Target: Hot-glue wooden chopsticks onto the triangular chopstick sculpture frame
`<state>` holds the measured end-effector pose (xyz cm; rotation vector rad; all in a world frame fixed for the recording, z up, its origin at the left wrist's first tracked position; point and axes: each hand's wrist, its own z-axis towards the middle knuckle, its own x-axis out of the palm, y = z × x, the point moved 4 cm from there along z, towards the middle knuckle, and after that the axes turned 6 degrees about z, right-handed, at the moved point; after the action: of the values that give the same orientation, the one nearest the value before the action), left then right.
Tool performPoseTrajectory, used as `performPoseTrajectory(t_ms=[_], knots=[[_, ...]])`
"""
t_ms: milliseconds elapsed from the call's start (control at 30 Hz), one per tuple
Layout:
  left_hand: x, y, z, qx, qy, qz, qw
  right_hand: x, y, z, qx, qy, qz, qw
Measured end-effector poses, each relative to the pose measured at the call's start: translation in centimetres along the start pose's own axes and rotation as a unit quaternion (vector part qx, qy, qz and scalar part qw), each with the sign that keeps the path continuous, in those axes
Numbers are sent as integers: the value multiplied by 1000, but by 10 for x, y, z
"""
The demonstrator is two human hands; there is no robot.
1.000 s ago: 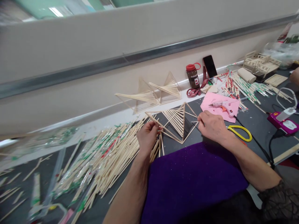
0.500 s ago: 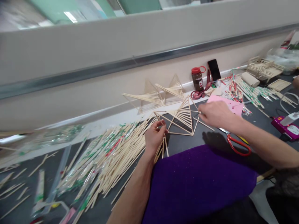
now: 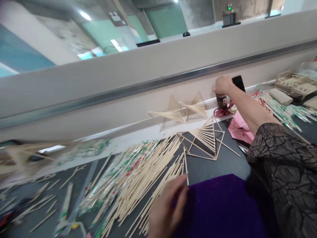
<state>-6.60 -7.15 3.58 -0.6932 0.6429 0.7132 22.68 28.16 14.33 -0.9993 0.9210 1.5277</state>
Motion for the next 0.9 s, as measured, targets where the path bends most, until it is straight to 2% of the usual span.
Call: performPoseTrajectory(t_ms=[33,67,200,333,500,600,700,800,900], knots=[[9,-9,-10,44,30,-14,998,7,-2,2,16,22,2,1000],[16,-15,-17,59,38,-29,997,13,-5,4,28,42,4,999],[35,-19,-27,64,24,-71,995,23,-14,6,74,106,-7,992],[41,-13,-20,37,9,-91,995,18,-14,-2,64,84,7,994],[48,-8,-19,18,4,-77,997,1,-8,-30,25,45,15,999],[51,-7,-22,15,-3,-76,997,-20,-6,-46,28,20,23,999],[54,-6,-24,17,-4,-77,997,-50,-6,-55,32,26,23,999],[55,-6,-24,26,-1,-81,996,-92,-6,-66,49,24,1,999],[55,-6,-25,33,4,-78,996,-143,-5,-88,75,-3,-23,997]])
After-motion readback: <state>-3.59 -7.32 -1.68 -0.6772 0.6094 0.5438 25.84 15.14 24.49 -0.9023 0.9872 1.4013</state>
